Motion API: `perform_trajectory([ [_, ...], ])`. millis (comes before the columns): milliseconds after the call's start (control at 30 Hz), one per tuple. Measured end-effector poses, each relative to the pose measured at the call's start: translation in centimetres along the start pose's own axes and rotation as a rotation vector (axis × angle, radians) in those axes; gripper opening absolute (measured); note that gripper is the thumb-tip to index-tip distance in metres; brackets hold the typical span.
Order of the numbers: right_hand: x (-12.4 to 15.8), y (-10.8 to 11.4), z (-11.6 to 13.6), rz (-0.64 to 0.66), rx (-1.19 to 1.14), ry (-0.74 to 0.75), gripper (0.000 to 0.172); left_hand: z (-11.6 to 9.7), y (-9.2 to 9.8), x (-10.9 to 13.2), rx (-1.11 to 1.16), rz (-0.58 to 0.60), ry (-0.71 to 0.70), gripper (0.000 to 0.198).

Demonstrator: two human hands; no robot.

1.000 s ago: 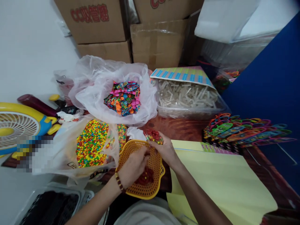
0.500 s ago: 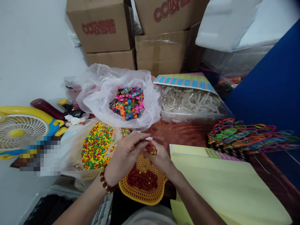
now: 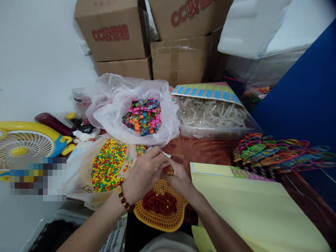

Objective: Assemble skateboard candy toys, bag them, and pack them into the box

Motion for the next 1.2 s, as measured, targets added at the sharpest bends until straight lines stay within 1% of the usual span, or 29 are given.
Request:
perform_trajectory([
  [167,0.0,-0.1,-0.4,0.009,0.034,-0.004,0.014,0.0,0.0,-0.1,-0.105,0.077,-0.027,0.021],
  [267,0.0,-0.2,-0.5,0.006,0.029,-0.009,0.014,0.0,-0.1,-0.2,-0.144,0.090,-0.054,0.022],
  [400,0.0,-0.4,-0.4,-0.033,0.049,-0.041,0.009,0.2,-0.7,0.0,-0.046,0.051,-0.005,0.022],
  [533,-0.1,-0.8,-0.3,-0.076,0.060,-0.061,0.012,0.5,-1.3,0.2,0.036,-0.016,0.029,0.021],
  [600,0.0,-1.1,-0.4,-0.084,0.060,-0.082,0.011,0.7,-1.5,0.1,0.051,-0.004,0.031,0.022],
  [667,-0.1,-1.2,-0.7,-0.088,0.055,-0.089,0.011,0.8,-1.4,-0.1,0.065,0.034,0.038,0.022],
  [733,-0.2,-0.9,-1.0,-0.076,0.044,-0.061,0.013,0.9,-1.3,-0.3,0.104,0.047,0.041,0.020],
  [800,-0.4,-0.1,-1.3,-0.077,0.023,-0.034,0.017,1.0,-1.3,-0.1,0.165,-0.017,0.058,0.013],
  [867,-0.7,1.1,-1.5,-0.134,-0.001,-0.053,0.022,1.1,-1.6,0.5,0.208,-0.125,0.145,0.019],
  [900,-0.9,1.7,-1.6,-0.183,-0.012,-0.078,0.023,1.2,-2.0,1.1,0.207,-0.148,0.203,0.021],
  [933,-1.0,2.3,-1.6,-0.235,-0.021,-0.106,0.024,1.2,-2.6,1.7,0.192,-0.127,0.251,0.018],
  [967,-1.0,2.8,-1.6,-0.279,-0.032,-0.126,0.024,1.1,-3.5,2.4,0.164,-0.053,0.268,0.014],
  [1000,-1.0,3.1,-1.6,-0.306,-0.045,-0.135,0.025,0.9,-4.5,3.1,0.124,0.067,0.243,0.012],
  [1067,-1.0,3.4,-1.7,-0.320,-0.062,-0.134,0.025,0.3,-6.7,4.4,0.022,0.346,0.103,0.015],
  [1100,-1.0,3.3,-1.7,-0.314,-0.061,-0.126,0.025,0.0,-7.7,5.0,-0.039,0.443,0.039,0.015],
  [1133,-0.9,3.2,-1.8,-0.307,-0.052,-0.118,0.025,-0.3,-8.6,5.4,-0.100,0.512,0.003,0.015],
  [1200,-0.8,2.9,-2.2,-0.287,-0.029,-0.110,0.024,-0.6,-10.0,5.7,-0.191,0.608,-0.015,0.016],
])
Point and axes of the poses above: each hand's wrist, its own x-axis away from the middle knuckle, its own y-axis out of the back of the hand, z = x × y, the point moved 1 cm from there along -x, towards the middle knuckle, and after that the axes turned 9 degrees about -x, right-handed, at the moved point
